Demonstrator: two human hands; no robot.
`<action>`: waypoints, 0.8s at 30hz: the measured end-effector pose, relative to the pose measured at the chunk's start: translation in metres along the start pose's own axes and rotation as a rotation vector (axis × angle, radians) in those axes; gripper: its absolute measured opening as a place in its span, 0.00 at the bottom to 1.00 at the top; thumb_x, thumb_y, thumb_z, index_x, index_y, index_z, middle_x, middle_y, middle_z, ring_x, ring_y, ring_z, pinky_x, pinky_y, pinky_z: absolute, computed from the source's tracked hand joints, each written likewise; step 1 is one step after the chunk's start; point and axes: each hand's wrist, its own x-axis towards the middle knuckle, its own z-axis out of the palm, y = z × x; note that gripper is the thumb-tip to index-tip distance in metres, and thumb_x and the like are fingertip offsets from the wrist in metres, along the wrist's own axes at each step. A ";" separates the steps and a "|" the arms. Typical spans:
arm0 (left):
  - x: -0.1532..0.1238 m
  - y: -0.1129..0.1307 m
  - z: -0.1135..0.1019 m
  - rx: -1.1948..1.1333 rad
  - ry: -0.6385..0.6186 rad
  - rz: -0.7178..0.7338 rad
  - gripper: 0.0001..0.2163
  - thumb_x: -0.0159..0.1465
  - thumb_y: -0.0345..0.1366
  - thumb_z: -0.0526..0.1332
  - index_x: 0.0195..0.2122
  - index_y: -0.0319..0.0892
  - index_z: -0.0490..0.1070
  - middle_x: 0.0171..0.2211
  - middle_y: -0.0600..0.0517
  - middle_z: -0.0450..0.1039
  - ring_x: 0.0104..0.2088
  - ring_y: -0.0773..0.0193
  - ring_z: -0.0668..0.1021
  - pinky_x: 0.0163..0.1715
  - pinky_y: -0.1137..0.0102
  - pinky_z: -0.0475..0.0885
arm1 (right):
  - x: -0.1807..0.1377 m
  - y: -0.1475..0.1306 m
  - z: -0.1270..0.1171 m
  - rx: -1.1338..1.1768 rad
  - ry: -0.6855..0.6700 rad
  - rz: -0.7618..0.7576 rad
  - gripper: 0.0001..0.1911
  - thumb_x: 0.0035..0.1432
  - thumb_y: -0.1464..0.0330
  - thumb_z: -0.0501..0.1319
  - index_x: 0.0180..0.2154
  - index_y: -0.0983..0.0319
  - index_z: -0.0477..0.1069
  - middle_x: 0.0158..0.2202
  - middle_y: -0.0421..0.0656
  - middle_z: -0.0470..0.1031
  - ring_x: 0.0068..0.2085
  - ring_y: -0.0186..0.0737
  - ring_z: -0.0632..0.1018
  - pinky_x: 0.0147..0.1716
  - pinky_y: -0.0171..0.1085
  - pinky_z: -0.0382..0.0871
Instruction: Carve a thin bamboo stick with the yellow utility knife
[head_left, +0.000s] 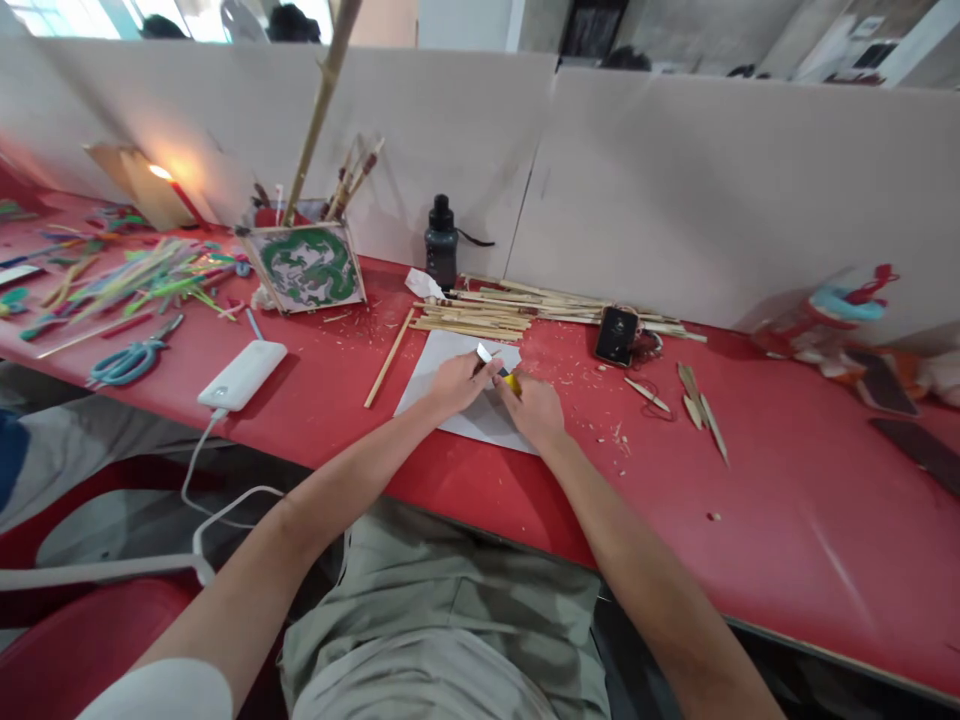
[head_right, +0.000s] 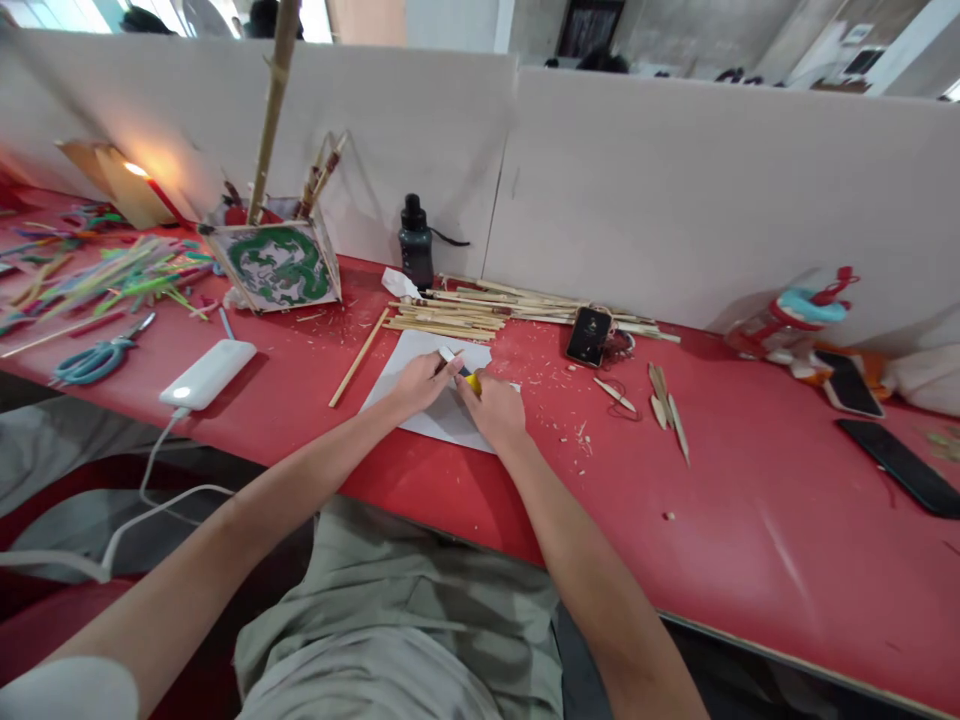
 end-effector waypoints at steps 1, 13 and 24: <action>-0.002 0.002 -0.001 0.049 -0.002 0.009 0.33 0.72 0.61 0.43 0.46 0.38 0.77 0.37 0.42 0.80 0.40 0.54 0.81 0.38 0.67 0.67 | -0.001 0.000 0.000 0.010 -0.006 -0.001 0.30 0.71 0.45 0.45 0.38 0.60 0.73 0.34 0.48 0.80 0.35 0.45 0.78 0.30 0.38 0.53; -0.002 0.001 -0.004 -0.113 -0.050 0.051 0.25 0.73 0.56 0.48 0.51 0.40 0.71 0.42 0.46 0.80 0.43 0.55 0.81 0.42 0.67 0.69 | -0.001 0.005 0.000 0.094 -0.005 -0.006 0.29 0.70 0.43 0.47 0.35 0.59 0.70 0.29 0.45 0.76 0.31 0.43 0.75 0.28 0.37 0.51; -0.003 0.005 -0.005 -0.203 -0.117 0.049 0.23 0.74 0.53 0.48 0.37 0.39 0.73 0.33 0.48 0.77 0.35 0.59 0.78 0.38 0.67 0.68 | -0.002 0.005 0.001 0.003 0.015 -0.005 0.30 0.69 0.43 0.47 0.39 0.60 0.73 0.32 0.48 0.79 0.33 0.45 0.77 0.29 0.38 0.52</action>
